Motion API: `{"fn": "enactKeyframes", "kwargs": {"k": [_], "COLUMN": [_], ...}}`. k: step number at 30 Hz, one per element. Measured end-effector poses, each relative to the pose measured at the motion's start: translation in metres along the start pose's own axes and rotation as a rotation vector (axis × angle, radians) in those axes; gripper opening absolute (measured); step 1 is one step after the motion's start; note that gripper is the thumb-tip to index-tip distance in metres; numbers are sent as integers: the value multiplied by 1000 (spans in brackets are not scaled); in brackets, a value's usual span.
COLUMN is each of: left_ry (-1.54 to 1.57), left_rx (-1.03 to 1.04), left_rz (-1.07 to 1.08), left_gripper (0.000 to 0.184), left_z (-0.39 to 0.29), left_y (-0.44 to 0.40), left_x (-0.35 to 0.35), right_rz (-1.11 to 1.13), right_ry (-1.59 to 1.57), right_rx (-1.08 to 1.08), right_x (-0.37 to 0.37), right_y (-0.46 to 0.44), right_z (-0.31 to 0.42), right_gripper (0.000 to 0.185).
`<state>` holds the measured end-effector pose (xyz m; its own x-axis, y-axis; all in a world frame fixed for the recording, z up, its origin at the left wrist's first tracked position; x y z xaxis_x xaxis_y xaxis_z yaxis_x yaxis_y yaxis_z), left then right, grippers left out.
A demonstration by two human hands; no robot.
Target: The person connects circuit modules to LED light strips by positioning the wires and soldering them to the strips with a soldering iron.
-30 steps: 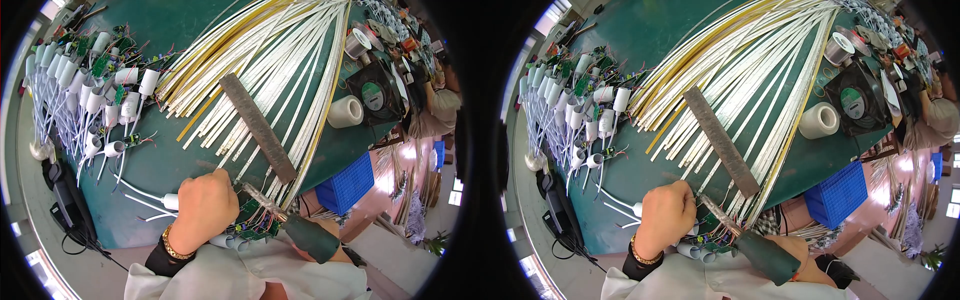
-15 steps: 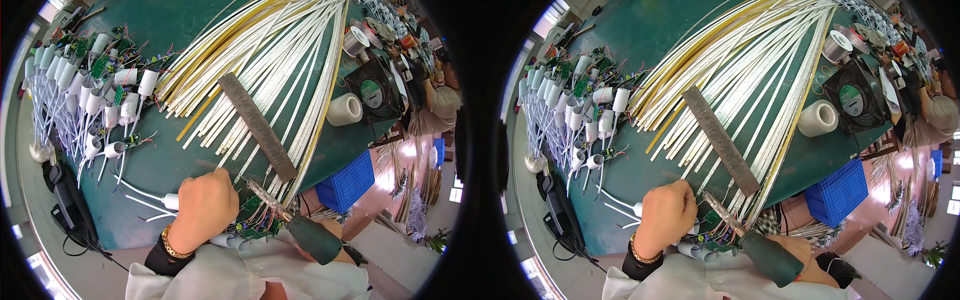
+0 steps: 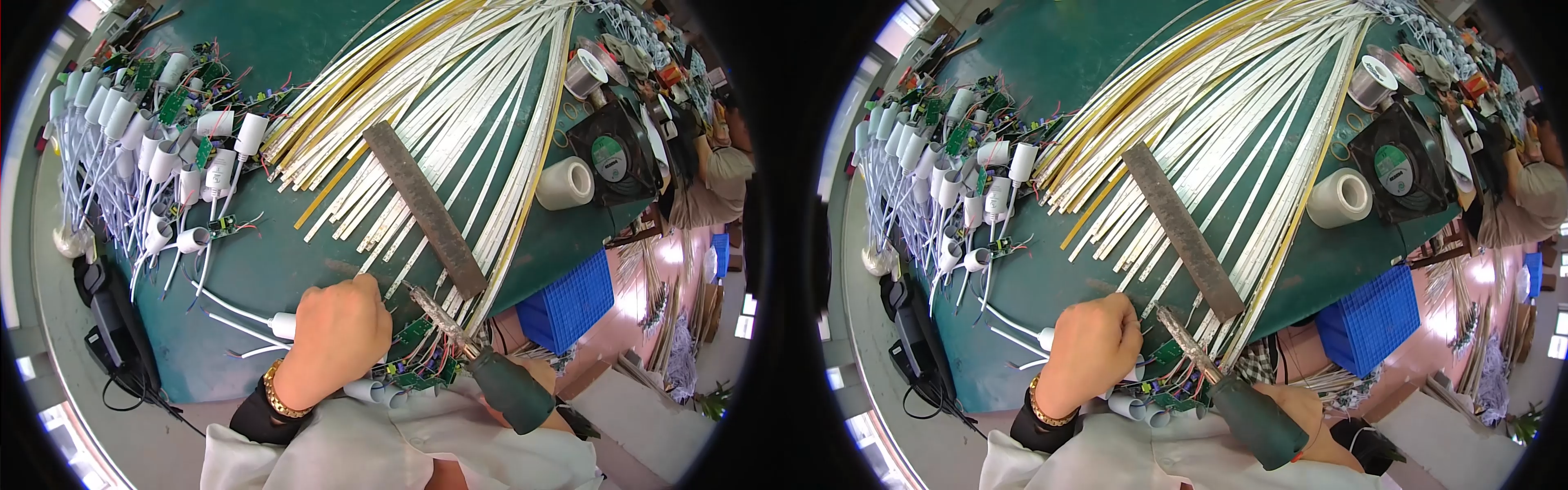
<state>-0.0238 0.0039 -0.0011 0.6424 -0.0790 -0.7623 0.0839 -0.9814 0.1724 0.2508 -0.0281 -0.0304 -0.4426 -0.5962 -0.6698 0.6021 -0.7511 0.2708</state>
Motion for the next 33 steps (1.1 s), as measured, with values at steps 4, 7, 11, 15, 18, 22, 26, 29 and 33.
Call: {"fn": "enactKeyframes", "kwargs": {"k": [4,7,11,15,18,22,26,29,33], "left_ry": [-1,-21,17,104,236,289,316,307,218], "left_rx": [61,42,47,27,81,257,225,168,250], "left_rz": [-7,18,-7,4,32,45,98,137,-9], "left_gripper": [5,4,5,11,15,17,14,14,13], "left_z": [-3,-4,-3,4,8,10,9,7,7], "left_y": [2,2,3,6,7,7,4,2,5], "left_x": [-1,-1,-4,-9,-15,-20,-20,-16,-6], "right_rz": [23,79,289,300,261,196,134,88,286], "right_ry": [-24,-67,-213,-1397,-1107,-716,-321,-23,-339], "right_rx": [77,161,417,1187,949,633,318,81,551], "right_x": [-3,1,24,70,58,42,28,20,29], "right_y": [-2,0,16,70,65,37,17,12,7], "right_z": [3,-5,-47,-125,-116,-84,-49,-22,-36], "right_gripper": [33,29,18,21,18,19,25,30,32]}}
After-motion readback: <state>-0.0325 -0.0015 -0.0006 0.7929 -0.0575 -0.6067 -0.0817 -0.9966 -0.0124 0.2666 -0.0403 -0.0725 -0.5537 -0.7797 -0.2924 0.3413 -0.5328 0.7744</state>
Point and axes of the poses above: each hand's wrist, its own y-axis away from the middle knuckle, its own x-axis out of the palm, z = x × y, the point moved 5 cm from there along -y, towards the middle knuckle, and after that the axes turned 3 degrees about y, right-handed, at the moved point
